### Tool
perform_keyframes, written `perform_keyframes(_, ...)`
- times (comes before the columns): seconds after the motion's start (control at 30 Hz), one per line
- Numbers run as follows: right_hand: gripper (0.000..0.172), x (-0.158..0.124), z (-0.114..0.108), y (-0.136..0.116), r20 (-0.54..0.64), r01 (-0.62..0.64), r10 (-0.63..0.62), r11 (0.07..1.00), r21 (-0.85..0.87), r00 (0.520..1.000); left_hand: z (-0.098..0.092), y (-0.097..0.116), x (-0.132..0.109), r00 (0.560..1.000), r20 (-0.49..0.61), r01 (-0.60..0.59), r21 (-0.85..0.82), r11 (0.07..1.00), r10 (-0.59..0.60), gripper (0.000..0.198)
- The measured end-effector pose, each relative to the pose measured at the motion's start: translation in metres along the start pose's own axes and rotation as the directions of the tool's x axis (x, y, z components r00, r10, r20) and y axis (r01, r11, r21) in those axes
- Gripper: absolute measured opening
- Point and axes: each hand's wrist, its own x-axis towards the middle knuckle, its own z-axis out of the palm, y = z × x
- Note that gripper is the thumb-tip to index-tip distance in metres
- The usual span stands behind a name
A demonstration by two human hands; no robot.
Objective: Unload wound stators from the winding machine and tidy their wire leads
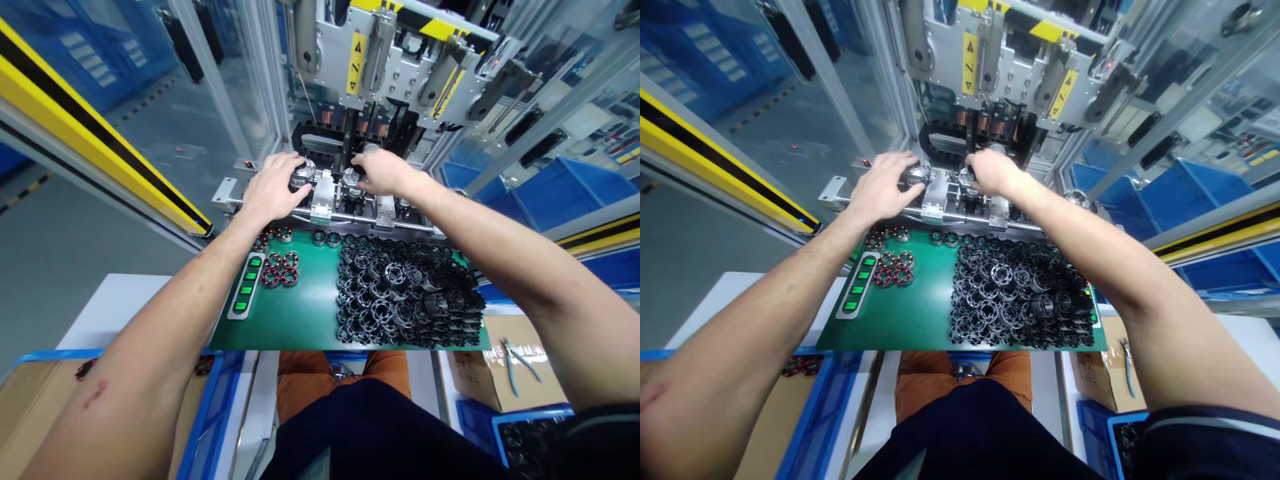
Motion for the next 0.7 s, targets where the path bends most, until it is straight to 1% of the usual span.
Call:
perform_keyframes(0.03, 0.084, -0.016, 0.008, -0.008, 0.023, -0.021, 0.022, 0.999, -0.033, 0.999, -0.001, 0.002, -0.001, 1.0, 0.001, 0.003, -0.005, 1.0, -0.003, 0.068)
perform_keyframes(0.07, 0.096, -0.031, 0.015, -0.016, 0.038, -0.057, 0.059, 0.997, -0.044, 0.998, -0.001, 0.004, -0.001, 1.0, -0.001, 0.005, -0.012, 1.0, -0.005, 0.068)
perform_keyframes(0.1, 0.101, -0.043, 0.022, -0.024, 0.063, -0.091, 0.094, 0.994, -0.052, 0.994, -0.001, 0.006, -0.002, 1.0, -0.005, 0.01, -0.018, 1.0, -0.01, 0.068)
perform_keyframes(0.17, 0.102, -0.057, 0.031, -0.036, 0.094, -0.151, 0.156, 0.987, -0.055, 0.983, -0.003, 0.009, -0.004, 0.999, -0.017, 0.028, -0.024, 0.999, -0.028, 0.073)
perform_keyframes(0.23, 0.1, -0.056, 0.032, -0.043, 0.131, -0.176, 0.183, 0.982, -0.061, 0.974, -0.005, 0.01, -0.004, 0.998, -0.02, 0.065, -0.021, 0.998, -0.065, 0.082)
perform_keyframes(0.3, 0.101, -0.047, 0.024, -0.044, 0.18, -0.187, 0.194, 0.981, -0.056, 0.964, -0.008, 0.01, -0.001, 0.995, 0.012, 0.098, -0.008, 0.995, -0.098, 0.093)
perform_keyframes(0.33, 0.102, -0.044, 0.015, -0.043, 0.208, -0.194, 0.199, 0.98, -0.044, 0.958, -0.01, 0.011, 0.0, 0.993, 0.039, 0.108, -0.001, 0.994, -0.108, 0.097)
perform_keyframes(0.4, 0.103, -0.05, -0.012, -0.043, 0.244, -0.186, 0.183, 0.983, -0.01, 0.952, -0.016, 0.02, 0.0, 0.991, 0.074, 0.114, 0.005, 0.993, -0.114, 0.104)
perform_keyframes(0.43, 0.101, -0.061, -0.028, -0.045, 0.234, -0.164, 0.156, 0.986, 0.017, 0.96, -0.019, 0.029, -0.004, 0.992, 0.053, 0.118, 0.004, 0.993, -0.118, 0.105)
perform_keyframes(0.5, 0.092, -0.098, -0.064, -0.057, 0.167, -0.076, 0.06, 0.993, 0.095, 0.984, -0.026, 0.06, -0.02, 0.991, -0.047, 0.128, -0.013, 0.992, -0.128, 0.099)
perform_keyframes(0.53, 0.085, -0.122, -0.081, -0.065, 0.134, -0.043, 0.025, 0.99, 0.137, 0.991, -0.027, 0.081, -0.033, 0.986, -0.109, 0.127, -0.028, 0.992, -0.129, 0.09)
perform_keyframes(0.57, 0.078, -0.148, -0.095, -0.074, 0.121, -0.029, 0.007, 0.984, 0.175, 0.993, -0.027, 0.103, -0.048, 0.985, -0.128, 0.11, -0.053, 0.993, -0.116, 0.078)
perform_keyframes(0.6, 0.072, -0.174, -0.105, -0.082, 0.133, -0.024, -0.004, 0.978, 0.205, 0.991, -0.026, 0.126, -0.063, 0.991, -0.106, 0.071, -0.091, 0.993, -0.081, 0.066)
perform_keyframes(0.63, 0.067, -0.197, -0.111, -0.09, 0.16, -0.029, -0.008, 0.974, 0.226, 0.987, -0.022, 0.149, -0.078, 0.998, -0.06, 0.016, -0.134, 0.991, -0.024, 0.056)
perform_keyframes(0.67, 0.064, -0.217, -0.112, -0.096, 0.189, -0.043, -0.002, 0.971, 0.235, 0.982, -0.017, 0.17, -0.091, 0.999, -0.008, -0.039, -0.17, 0.985, 0.038, 0.051)
perform_keyframes(0.7, 0.061, -0.233, -0.11, -0.1, 0.212, -0.059, 0.01, 0.972, 0.229, 0.977, -0.011, 0.188, -0.102, 0.997, 0.029, -0.069, -0.193, 0.979, 0.076, 0.049)
